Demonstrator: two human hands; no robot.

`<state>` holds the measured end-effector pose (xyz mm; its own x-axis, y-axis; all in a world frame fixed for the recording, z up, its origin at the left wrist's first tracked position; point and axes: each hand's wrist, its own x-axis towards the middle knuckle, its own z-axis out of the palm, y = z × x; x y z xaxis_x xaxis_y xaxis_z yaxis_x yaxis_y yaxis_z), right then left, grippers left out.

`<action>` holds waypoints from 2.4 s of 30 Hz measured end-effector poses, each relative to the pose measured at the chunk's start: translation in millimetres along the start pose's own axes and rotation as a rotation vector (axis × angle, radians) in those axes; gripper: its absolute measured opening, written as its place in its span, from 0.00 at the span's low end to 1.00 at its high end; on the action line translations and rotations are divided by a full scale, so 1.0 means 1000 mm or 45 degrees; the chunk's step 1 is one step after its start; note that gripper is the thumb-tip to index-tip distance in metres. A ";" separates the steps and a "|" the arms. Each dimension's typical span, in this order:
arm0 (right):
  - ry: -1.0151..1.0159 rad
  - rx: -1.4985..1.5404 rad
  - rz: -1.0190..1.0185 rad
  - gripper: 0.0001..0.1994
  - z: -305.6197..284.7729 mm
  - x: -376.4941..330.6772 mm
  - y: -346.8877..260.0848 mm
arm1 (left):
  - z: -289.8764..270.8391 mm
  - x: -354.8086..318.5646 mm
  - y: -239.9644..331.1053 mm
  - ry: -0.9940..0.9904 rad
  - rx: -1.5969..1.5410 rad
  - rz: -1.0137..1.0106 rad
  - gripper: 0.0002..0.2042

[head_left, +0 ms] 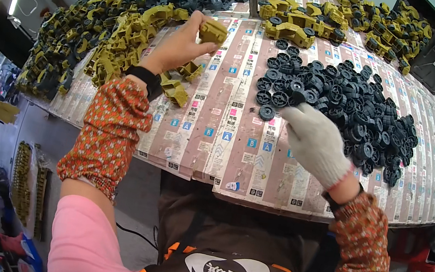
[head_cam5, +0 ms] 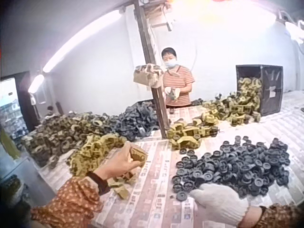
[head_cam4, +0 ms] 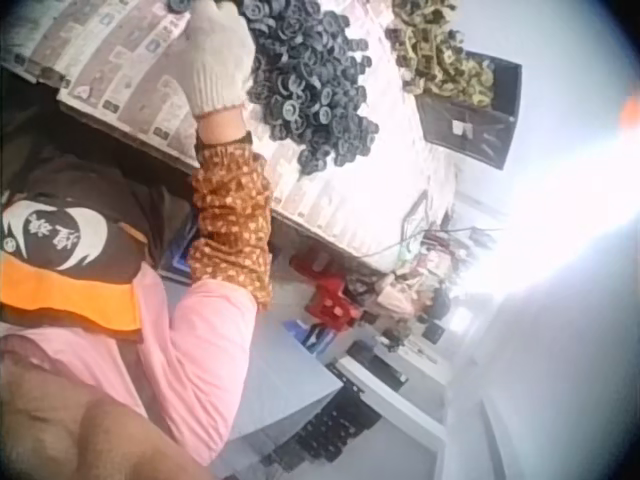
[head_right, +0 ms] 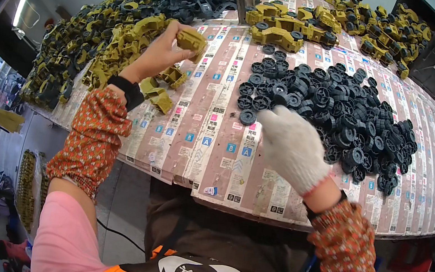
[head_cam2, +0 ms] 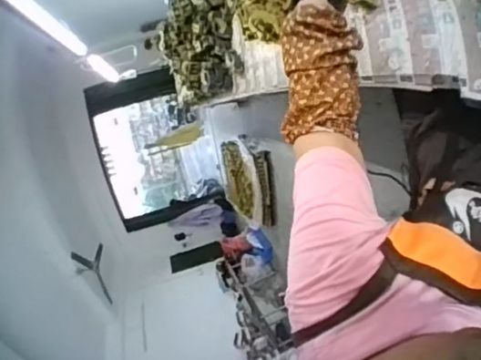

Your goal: The person assembles yellow plastic toy excavators by hand, inserting black wheels into the chassis. They repeatedly pick up a yellow body, attach wheels, and place the completed unit on the table.

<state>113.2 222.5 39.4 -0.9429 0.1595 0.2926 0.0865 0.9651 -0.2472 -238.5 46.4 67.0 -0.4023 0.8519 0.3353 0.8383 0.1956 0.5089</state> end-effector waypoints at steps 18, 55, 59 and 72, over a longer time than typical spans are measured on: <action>-0.131 0.113 0.135 0.13 0.034 -0.005 -0.004 | 0.076 -0.166 0.116 0.075 -2.286 -0.845 0.18; 0.237 0.652 0.519 0.23 -0.005 -0.125 -0.077 | 0.163 -0.190 0.206 -0.399 -1.141 -0.159 0.38; 0.134 0.750 0.611 0.15 -0.027 -0.122 -0.037 | 0.172 -0.177 0.210 -0.397 -1.390 -0.252 0.34; 0.428 -0.261 0.606 0.18 -0.033 -0.122 0.089 | 0.162 -0.166 0.208 -0.156 -1.674 -0.741 0.24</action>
<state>246.4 295.7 12.0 -0.6355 0.6071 0.4771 0.5645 0.7869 -0.2493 62.0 24.8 -11.4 -0.4726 0.8572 -0.2046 -0.3974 0.0000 0.9177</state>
